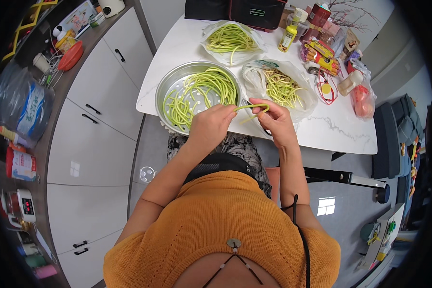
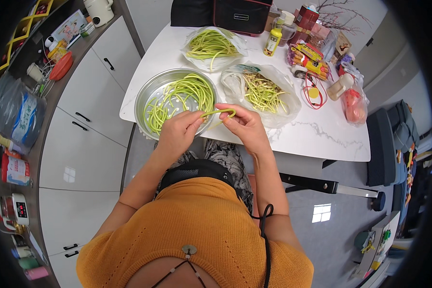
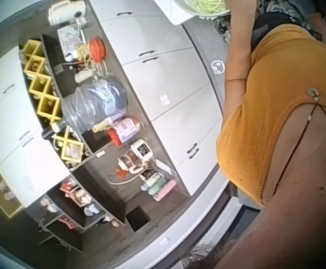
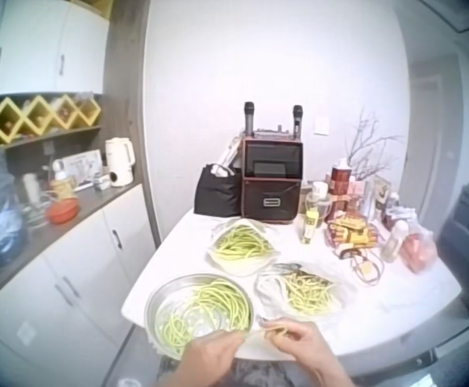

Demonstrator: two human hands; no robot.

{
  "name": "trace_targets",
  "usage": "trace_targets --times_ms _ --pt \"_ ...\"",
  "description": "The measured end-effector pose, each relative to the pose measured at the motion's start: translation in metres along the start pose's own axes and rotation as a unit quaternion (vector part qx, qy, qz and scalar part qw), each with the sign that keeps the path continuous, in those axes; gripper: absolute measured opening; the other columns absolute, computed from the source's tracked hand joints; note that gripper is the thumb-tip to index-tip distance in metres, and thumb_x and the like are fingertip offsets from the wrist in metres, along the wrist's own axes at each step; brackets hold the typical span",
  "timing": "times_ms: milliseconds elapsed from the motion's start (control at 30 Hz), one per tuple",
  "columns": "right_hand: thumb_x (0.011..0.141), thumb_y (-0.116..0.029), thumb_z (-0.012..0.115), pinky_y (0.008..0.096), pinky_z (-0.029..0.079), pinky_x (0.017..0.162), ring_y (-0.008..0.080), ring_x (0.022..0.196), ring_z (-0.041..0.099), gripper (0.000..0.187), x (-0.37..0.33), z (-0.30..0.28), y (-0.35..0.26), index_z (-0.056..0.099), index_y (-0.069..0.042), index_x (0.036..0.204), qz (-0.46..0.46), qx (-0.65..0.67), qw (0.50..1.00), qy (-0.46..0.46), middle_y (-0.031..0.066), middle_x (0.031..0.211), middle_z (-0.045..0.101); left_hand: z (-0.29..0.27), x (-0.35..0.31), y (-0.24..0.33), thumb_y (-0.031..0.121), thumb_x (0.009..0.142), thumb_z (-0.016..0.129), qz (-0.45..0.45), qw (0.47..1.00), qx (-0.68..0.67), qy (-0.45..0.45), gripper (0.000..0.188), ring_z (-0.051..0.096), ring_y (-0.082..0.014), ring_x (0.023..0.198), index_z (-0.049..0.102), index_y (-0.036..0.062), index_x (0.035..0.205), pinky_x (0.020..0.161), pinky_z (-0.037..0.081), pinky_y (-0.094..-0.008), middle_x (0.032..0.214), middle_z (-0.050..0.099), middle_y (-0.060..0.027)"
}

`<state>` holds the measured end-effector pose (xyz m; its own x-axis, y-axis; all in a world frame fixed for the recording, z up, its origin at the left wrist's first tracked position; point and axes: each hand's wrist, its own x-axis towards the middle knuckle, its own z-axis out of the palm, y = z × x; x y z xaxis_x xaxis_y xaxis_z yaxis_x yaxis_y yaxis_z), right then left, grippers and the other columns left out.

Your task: The person prepares long beans by hand, breaking them into smaller segments and placing them into a metal steamer tray.

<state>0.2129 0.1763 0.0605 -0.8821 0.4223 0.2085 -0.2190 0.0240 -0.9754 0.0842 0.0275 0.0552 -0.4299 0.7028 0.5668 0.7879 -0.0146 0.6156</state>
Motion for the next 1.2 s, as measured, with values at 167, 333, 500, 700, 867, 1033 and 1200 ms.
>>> trace_targets --times_ms 167,333,500,700,867,1033,1200 --pt "0.089 -0.015 0.058 0.0156 0.034 0.055 0.0023 0.062 0.043 0.028 -0.001 -0.015 -0.004 0.061 -0.003 0.114 0.032 0.031 0.999 -0.024 -0.0003 0.085 0.062 -0.007 0.002 0.000 0.005 0.080 0.062 0.011 0.998 0.054 0.029 0.016 0.060 -0.0252 0.065 0.066 0.0041 0.095 0.058 0.047 -0.0321 0.077 0.061 -0.0108" --pt "0.086 -0.009 0.059 0.0165 0.037 0.056 0.0021 0.060 0.044 0.028 -0.001 -0.013 -0.008 0.061 -0.002 0.113 0.081 -0.050 0.995 -0.033 -0.0001 0.081 0.063 -0.006 0.004 -0.006 0.003 0.079 0.062 0.037 0.997 0.055 0.050 0.018 0.060 -0.0249 0.067 0.066 0.0046 0.096 0.059 0.047 -0.0320 0.079 0.061 -0.0102" --pt "0.079 -0.004 0.067 0.0174 0.037 0.055 0.0016 0.058 0.042 0.039 -0.002 -0.001 -0.015 0.059 -0.004 0.117 0.060 0.018 0.990 -0.128 -0.0030 0.077 0.060 -0.002 0.005 -0.007 0.004 0.081 0.061 0.037 0.999 -0.033 0.023 0.016 0.060 -0.0231 0.067 0.065 0.0016 0.097 0.060 0.046 -0.0301 0.078 0.061 -0.0113" --pt "0.072 -0.002 0.073 0.0169 0.034 0.054 0.0022 0.057 0.038 0.044 0.001 0.002 -0.010 0.063 -0.005 0.114 -0.056 -0.092 0.991 -0.083 -0.0032 0.074 0.054 -0.005 0.003 0.002 0.009 0.083 0.060 -0.029 0.993 -0.097 -0.067 0.016 0.058 -0.0237 0.066 0.063 0.0003 0.096 0.060 0.045 -0.0311 0.075 0.060 -0.0122" --pt "0.077 -0.002 0.067 0.0199 0.039 0.059 0.0067 0.065 0.049 0.028 0.003 0.001 -0.010 0.066 -0.003 0.105 -0.090 -0.127 0.987 -0.047 0.0022 0.081 0.060 -0.002 0.002 0.005 0.008 0.083 0.061 -0.013 0.990 -0.129 -0.060 0.017 0.058 -0.0207 0.065 0.064 -0.0007 0.098 0.059 0.045 -0.0292 0.075 0.060 -0.0124" --pt "0.081 -0.003 0.062 0.0227 0.042 0.065 0.0109 0.074 0.055 0.020 0.004 0.002 -0.008 0.067 -0.002 0.101 -0.097 -0.148 0.984 -0.025 0.0051 0.083 0.063 0.000 0.002 0.004 0.009 0.084 0.061 0.007 0.992 -0.104 -0.065 0.018 0.059 -0.0220 0.067 0.064 -0.0006 0.098 0.060 0.045 -0.0303 0.076 0.061 -0.0130" --pt "0.082 -0.004 0.062 0.0200 0.042 0.065 0.0077 0.071 0.053 0.021 0.003 0.005 -0.010 0.066 -0.002 0.103 -0.059 -0.155 0.986 -0.006 0.0032 0.078 0.061 -0.002 0.002 0.004 0.009 0.084 0.061 -0.013 0.996 -0.074 -0.058 0.019 0.059 -0.0219 0.066 0.064 -0.0014 0.099 0.060 0.046 -0.0299 0.076 0.062 -0.0131"
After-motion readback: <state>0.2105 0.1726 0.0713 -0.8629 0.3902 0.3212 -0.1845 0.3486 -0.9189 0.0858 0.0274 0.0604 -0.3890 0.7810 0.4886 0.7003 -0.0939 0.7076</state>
